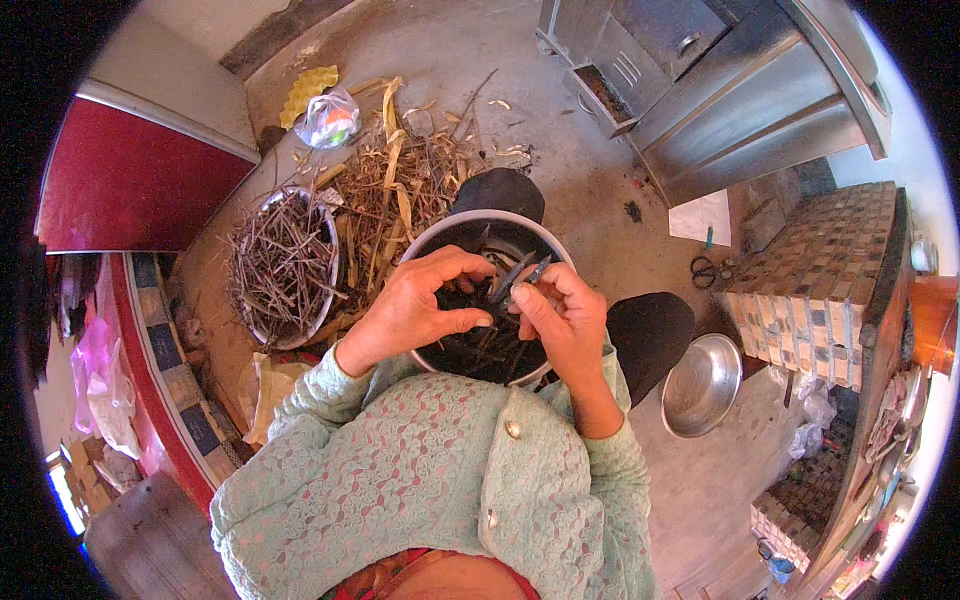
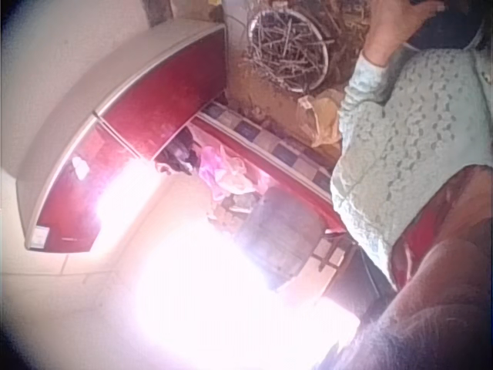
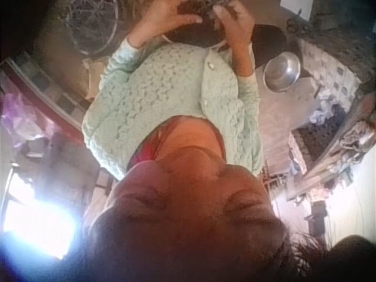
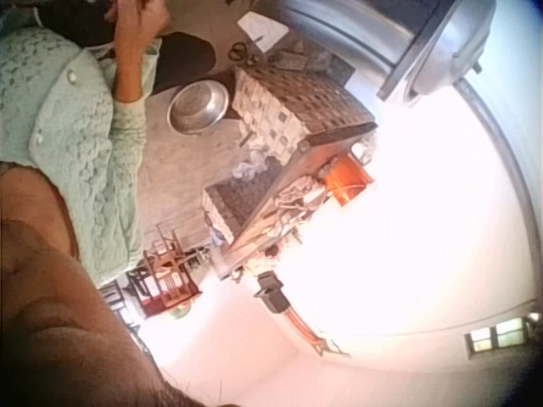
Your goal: The person sits on the floor and sorts through dried plant material in a metal bowl. They pick up individual pieces, break them apart by hand, and place the separated parts back into the bowl.
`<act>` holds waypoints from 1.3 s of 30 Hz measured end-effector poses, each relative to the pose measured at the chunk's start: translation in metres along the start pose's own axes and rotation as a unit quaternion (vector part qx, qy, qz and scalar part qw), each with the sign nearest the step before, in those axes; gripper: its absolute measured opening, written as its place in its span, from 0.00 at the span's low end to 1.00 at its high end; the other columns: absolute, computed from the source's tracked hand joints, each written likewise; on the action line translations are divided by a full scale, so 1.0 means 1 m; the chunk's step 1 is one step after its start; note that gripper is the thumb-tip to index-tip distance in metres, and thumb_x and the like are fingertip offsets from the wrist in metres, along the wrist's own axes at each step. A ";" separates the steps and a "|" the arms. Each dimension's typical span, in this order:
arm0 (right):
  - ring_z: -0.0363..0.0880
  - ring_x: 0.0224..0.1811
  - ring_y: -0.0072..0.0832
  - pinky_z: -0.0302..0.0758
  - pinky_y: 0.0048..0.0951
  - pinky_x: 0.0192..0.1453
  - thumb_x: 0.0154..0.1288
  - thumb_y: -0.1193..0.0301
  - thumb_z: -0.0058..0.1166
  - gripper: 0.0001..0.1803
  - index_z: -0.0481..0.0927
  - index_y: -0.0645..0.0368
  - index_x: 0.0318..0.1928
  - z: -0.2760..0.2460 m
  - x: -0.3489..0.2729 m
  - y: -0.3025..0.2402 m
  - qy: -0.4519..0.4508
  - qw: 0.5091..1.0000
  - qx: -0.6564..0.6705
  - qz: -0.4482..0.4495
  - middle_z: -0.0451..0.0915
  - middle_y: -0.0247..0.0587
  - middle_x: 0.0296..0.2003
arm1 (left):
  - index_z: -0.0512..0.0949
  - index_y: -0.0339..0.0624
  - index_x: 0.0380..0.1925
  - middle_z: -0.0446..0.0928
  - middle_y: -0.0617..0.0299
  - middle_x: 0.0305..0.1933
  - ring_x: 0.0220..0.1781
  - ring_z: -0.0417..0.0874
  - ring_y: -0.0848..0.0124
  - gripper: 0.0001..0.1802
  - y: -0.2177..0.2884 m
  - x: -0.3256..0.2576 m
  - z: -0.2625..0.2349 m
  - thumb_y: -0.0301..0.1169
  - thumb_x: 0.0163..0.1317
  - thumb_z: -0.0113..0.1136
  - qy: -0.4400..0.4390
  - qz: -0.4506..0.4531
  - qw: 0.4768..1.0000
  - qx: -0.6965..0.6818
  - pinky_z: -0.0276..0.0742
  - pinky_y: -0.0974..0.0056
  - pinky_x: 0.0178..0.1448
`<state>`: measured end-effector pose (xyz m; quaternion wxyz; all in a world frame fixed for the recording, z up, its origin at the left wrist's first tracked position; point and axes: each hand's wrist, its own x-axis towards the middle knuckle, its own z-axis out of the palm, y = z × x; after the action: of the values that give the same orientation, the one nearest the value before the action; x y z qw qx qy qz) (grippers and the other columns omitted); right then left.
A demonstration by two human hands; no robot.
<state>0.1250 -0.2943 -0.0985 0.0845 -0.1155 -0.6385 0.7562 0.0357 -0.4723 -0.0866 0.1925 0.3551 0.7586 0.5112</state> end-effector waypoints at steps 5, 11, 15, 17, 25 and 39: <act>0.66 0.14 0.13 0.60 0.15 0.17 0.62 0.70 0.58 0.09 0.75 0.62 0.32 0.002 0.004 0.004 -0.020 0.997 0.046 0.051 0.76 0.34 0.20 | 0.78 0.38 0.39 0.77 0.59 0.35 0.35 0.78 0.69 0.22 0.001 0.001 0.000 0.29 0.42 0.74 0.003 0.029 0.999 -0.016 0.75 0.66 0.41; 0.63 0.13 0.13 0.57 0.15 0.16 0.61 0.68 0.59 0.10 0.76 0.62 0.30 0.005 0.005 0.002 -0.005 0.988 0.117 0.099 0.75 0.33 0.19 | 0.78 0.38 0.33 0.76 0.61 0.32 0.35 0.77 0.69 0.18 0.003 0.000 0.007 0.29 0.41 0.75 0.096 0.032 0.994 -0.038 0.74 0.65 0.41; 0.63 0.14 0.13 0.56 0.15 0.17 0.61 0.68 0.59 0.10 0.77 0.62 0.30 0.003 0.005 0.011 -0.007 0.981 0.163 0.101 0.74 0.33 0.19 | 0.79 0.39 0.30 0.75 0.60 0.31 0.35 0.77 0.66 0.15 0.001 -0.001 0.005 0.28 0.41 0.74 0.083 0.080 0.993 0.010 0.73 0.64 0.41; 0.63 0.14 0.13 0.56 0.15 0.17 0.61 0.68 0.59 0.10 0.78 0.62 0.30 0.004 0.005 0.012 -0.009 0.983 0.153 0.098 0.74 0.32 0.19 | 0.79 0.39 0.29 0.75 0.59 0.31 0.34 0.77 0.65 0.14 -0.001 -0.001 0.006 0.28 0.41 0.74 0.077 0.078 0.993 0.031 0.73 0.64 0.40; 0.63 0.16 0.11 0.57 0.14 0.18 0.63 0.71 0.56 0.08 0.79 0.64 0.32 0.012 0.002 0.010 -0.020 0.997 0.059 0.052 0.74 0.30 0.21 | 0.80 0.36 0.29 0.76 0.58 0.29 0.32 0.78 0.65 0.12 0.000 -0.003 0.009 0.27 0.45 0.71 0.053 0.052 0.997 -0.003 0.72 0.64 0.38; 0.66 0.17 0.12 0.61 0.14 0.18 0.58 0.72 0.62 0.08 0.76 0.61 0.30 0.010 0.003 0.012 -0.059 0.994 0.054 0.069 0.74 0.29 0.22 | 0.77 0.35 0.26 0.74 0.59 0.26 0.30 0.75 0.66 0.08 -0.010 -0.003 0.007 0.26 0.51 0.67 0.011 0.054 0.996 -0.070 0.70 0.63 0.36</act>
<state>0.1196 -0.3053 -0.1087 0.0009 -0.1097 -0.5913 0.7989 0.0386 -0.4726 -0.0991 0.1801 0.3756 0.7029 0.5766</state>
